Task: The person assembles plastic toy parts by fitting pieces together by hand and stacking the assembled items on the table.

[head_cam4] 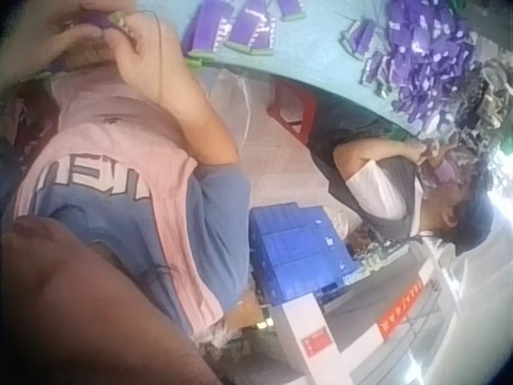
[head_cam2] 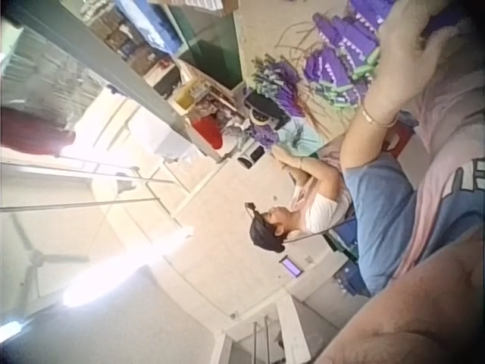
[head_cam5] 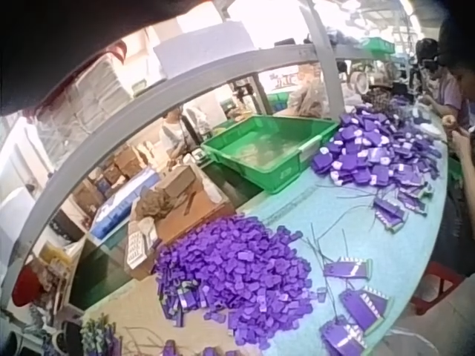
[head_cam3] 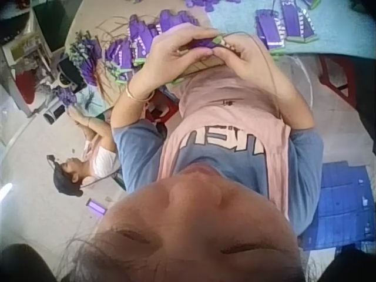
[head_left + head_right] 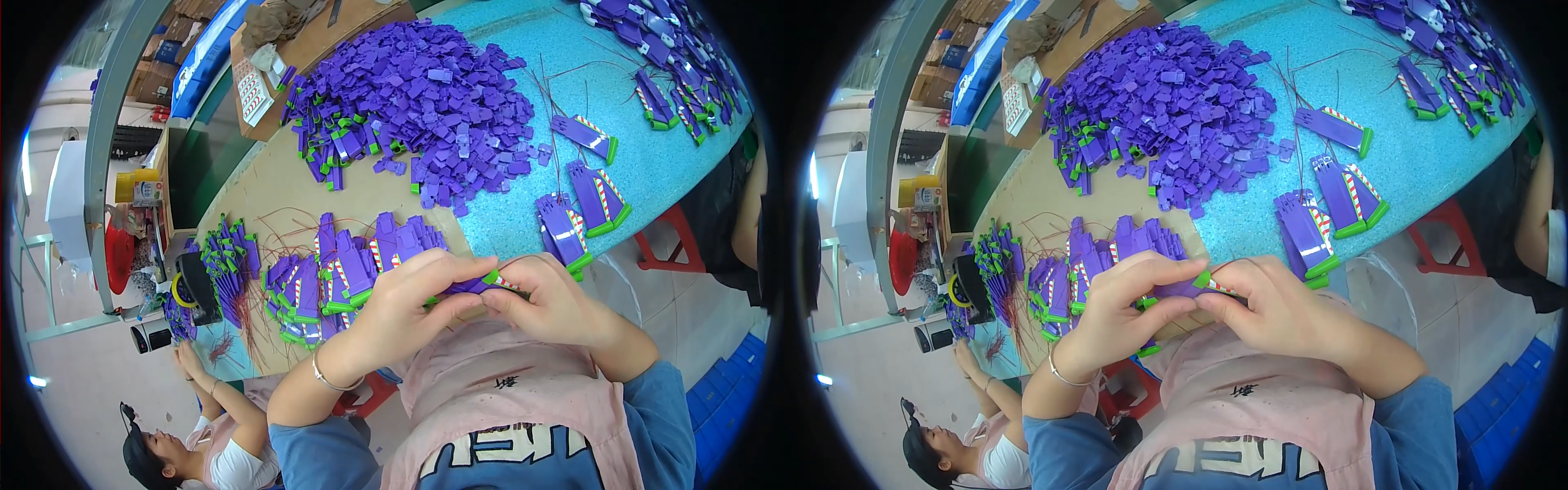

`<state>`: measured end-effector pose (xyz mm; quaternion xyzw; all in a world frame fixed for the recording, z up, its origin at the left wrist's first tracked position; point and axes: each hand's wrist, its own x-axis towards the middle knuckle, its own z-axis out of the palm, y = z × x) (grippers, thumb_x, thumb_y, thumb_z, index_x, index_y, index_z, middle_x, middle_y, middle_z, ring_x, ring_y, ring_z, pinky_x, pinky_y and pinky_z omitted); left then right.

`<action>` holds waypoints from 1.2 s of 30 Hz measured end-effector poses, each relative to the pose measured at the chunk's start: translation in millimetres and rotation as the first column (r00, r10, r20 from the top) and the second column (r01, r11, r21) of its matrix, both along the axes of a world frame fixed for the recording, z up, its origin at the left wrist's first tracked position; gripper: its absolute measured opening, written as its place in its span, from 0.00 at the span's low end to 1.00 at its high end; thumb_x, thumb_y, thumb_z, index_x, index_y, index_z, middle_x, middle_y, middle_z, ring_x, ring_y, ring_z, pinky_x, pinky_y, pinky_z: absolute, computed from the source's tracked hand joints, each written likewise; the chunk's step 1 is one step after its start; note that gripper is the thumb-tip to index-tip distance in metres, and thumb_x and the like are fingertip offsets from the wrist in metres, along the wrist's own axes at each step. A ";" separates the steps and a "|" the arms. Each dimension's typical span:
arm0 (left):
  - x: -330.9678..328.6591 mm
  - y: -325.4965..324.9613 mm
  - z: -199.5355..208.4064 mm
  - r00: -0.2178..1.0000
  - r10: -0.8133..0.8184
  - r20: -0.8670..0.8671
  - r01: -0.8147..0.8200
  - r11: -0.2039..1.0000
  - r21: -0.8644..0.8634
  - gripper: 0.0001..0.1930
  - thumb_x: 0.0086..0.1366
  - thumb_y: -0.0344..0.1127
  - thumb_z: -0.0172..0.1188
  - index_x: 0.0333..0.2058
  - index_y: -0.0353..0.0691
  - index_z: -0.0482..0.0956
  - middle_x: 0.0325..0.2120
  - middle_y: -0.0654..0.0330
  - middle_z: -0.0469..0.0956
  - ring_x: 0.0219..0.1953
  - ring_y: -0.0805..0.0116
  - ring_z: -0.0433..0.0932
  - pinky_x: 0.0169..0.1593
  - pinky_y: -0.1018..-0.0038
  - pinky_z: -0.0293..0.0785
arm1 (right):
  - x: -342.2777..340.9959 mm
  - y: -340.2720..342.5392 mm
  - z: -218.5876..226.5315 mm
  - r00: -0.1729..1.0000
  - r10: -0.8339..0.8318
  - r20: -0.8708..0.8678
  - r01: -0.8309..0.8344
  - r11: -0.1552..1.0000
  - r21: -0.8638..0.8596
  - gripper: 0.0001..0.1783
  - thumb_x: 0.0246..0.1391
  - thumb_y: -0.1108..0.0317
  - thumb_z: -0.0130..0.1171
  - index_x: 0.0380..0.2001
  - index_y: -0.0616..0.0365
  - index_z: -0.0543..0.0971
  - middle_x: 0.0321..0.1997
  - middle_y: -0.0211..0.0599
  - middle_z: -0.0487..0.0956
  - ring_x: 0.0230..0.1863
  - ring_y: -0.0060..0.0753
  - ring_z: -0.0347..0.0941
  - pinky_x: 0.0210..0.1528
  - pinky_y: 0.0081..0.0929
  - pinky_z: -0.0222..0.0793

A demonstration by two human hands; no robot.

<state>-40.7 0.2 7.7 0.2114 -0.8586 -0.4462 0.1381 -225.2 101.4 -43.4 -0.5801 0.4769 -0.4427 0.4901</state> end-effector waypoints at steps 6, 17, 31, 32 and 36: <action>1.6 1.0 9.8 0.981 0.155 0.114 -0.163 0.984 0.065 0.10 0.55 0.32 0.69 0.34 0.35 0.80 0.30 0.56 0.78 0.34 0.60 0.77 0.37 0.70 0.73 | 5.6 -8.5 10.9 0.985 -0.167 0.044 0.170 0.983 -0.071 0.30 0.49 0.74 0.63 0.58 0.55 0.71 0.38 0.49 0.78 0.33 0.51 0.75 0.36 0.36 0.70; 6.5 -44.6 -2.9 0.888 0.308 -0.340 -0.091 0.845 0.527 0.21 0.71 0.41 0.50 0.22 0.33 0.74 0.24 0.62 0.72 0.31 0.70 0.71 0.37 0.74 0.68 | 5.3 3.4 -15.9 0.996 -0.091 -0.013 0.089 0.991 -0.096 0.29 0.55 0.73 0.60 0.60 0.61 0.68 0.41 0.52 0.78 0.44 0.52 0.76 0.46 0.39 0.69; -27.5 -71.3 -47.2 0.827 0.460 0.322 -0.407 0.886 -0.221 0.09 0.55 0.30 0.67 0.30 0.32 0.77 0.27 0.51 0.80 0.31 0.54 0.79 0.37 0.65 0.75 | 7.3 6.4 -2.4 0.964 -0.188 0.187 0.146 0.965 0.217 0.07 0.53 0.73 0.62 0.32 0.65 0.75 0.29 0.38 0.77 0.30 0.28 0.75 0.34 0.29 0.69; -26.0 -69.1 -44.2 0.864 0.464 0.198 -0.429 0.882 -0.194 0.08 0.56 0.28 0.66 0.31 0.32 0.77 0.26 0.51 0.80 0.29 0.55 0.79 0.35 0.66 0.75 | 8.5 5.3 -2.8 0.963 -0.192 0.187 0.150 0.964 0.219 0.07 0.53 0.73 0.62 0.32 0.65 0.75 0.29 0.38 0.77 0.30 0.28 0.75 0.34 0.29 0.69; -20.1 -38.2 -11.1 0.937 0.349 0.021 -0.337 0.916 -0.216 0.08 0.57 0.23 0.63 0.37 0.34 0.80 0.27 0.53 0.79 0.29 0.59 0.79 0.35 0.68 0.74 | 11.1 -0.5 -8.1 0.902 -0.270 0.335 0.143 0.923 0.358 0.05 0.56 0.74 0.58 0.32 0.66 0.76 0.28 0.37 0.79 0.28 0.23 0.75 0.31 0.27 0.69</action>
